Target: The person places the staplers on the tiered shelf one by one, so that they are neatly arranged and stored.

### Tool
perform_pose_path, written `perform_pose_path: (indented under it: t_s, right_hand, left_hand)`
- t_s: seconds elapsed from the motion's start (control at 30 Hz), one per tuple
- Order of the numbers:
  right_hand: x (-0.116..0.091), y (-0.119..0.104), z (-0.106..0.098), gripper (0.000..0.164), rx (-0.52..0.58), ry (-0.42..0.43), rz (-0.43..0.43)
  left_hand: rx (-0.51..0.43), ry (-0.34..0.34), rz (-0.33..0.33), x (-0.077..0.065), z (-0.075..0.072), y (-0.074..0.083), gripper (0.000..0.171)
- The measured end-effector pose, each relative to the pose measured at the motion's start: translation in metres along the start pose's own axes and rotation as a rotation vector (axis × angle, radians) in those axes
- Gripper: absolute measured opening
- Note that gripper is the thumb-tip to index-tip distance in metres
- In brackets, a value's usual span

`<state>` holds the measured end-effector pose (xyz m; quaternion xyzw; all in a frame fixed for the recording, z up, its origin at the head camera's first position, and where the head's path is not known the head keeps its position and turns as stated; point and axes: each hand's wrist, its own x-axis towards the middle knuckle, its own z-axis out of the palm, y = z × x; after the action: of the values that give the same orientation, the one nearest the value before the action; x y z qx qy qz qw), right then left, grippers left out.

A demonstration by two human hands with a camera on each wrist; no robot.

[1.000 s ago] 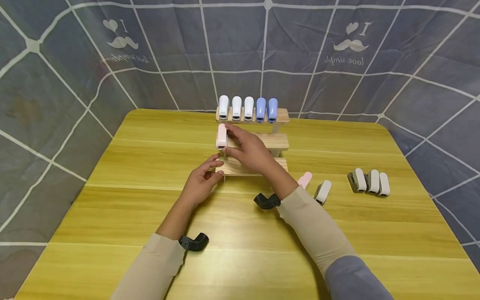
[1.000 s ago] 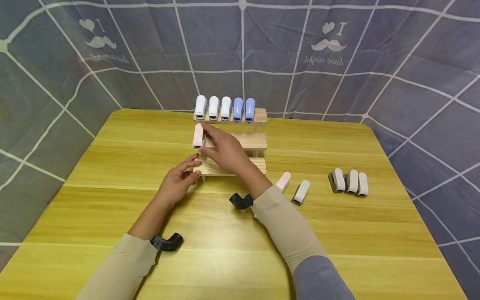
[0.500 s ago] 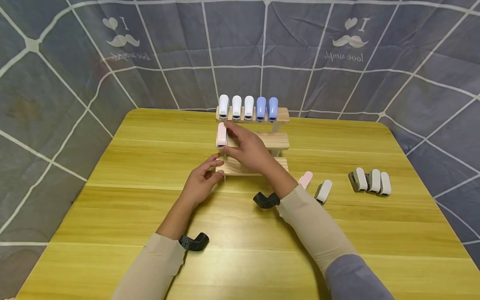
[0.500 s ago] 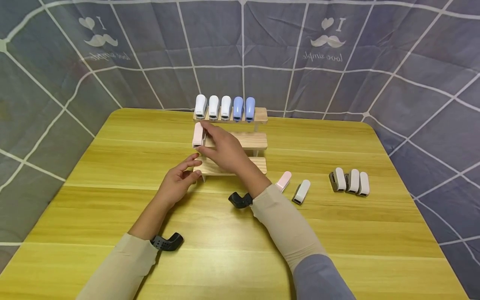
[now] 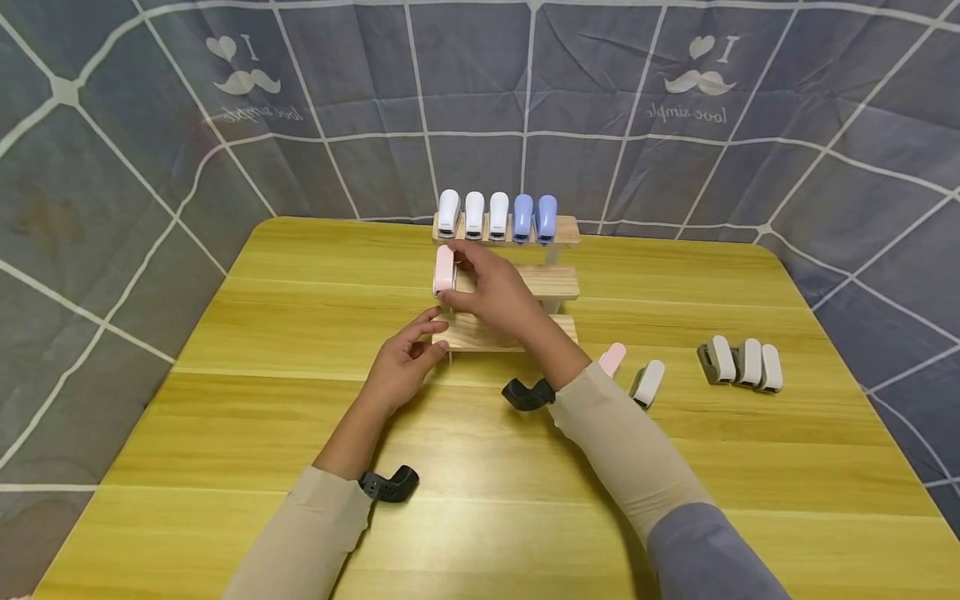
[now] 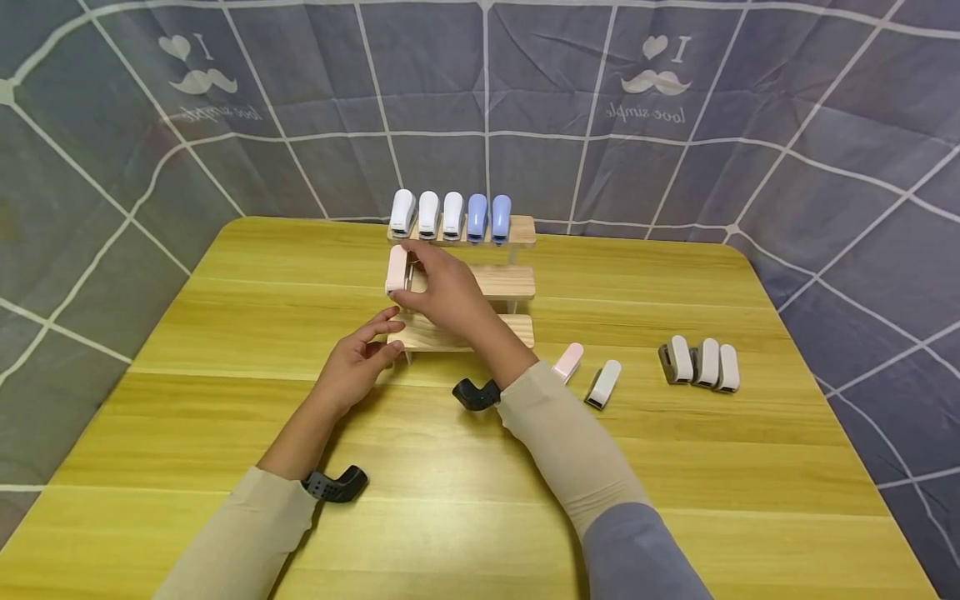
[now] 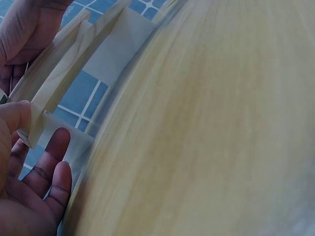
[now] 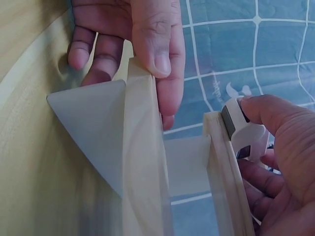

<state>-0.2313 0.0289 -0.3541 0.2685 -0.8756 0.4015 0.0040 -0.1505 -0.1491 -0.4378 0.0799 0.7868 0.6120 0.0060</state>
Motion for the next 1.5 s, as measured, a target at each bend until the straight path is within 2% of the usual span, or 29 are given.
perform_pose_path:
  t_s: [0.53, 0.83, 1.07, 1.3, 1.47, 1.5]
  right_hand:
    - [-0.005, -0.003, -0.002, 0.069, -0.026, 0.032, 0.029]
    - [-0.008, 0.0, -0.006, 0.067, -0.029, 0.042, 0.031]
    - [-0.009, 0.001, -0.005, 0.066, -0.053, 0.063, 0.025]
    - [-0.009, 0.0, -0.006, 0.067, -0.078, 0.047, 0.029]
    - [-0.009, 0.002, -0.005, 0.068, -0.086, 0.047, 0.027]
    - [-0.009, 0.002, -0.005, 0.068, -0.086, 0.049, 0.025]
  left_hand:
    - [0.0, 0.002, 0.004, -0.001, 0.0, 0.003, 0.032]
    - [0.001, 0.002, -0.02, 0.0, -0.001, 0.004, 0.033]
    - [0.03, -0.015, -0.044, -0.011, -0.002, 0.043, 0.032]
    - [0.031, -0.016, -0.052, -0.012, -0.003, 0.046, 0.031]
    - [0.016, -0.022, -0.044, -0.01, -0.003, 0.042, 0.032]
    - [0.013, -0.021, -0.045, -0.008, -0.003, 0.037, 0.032]
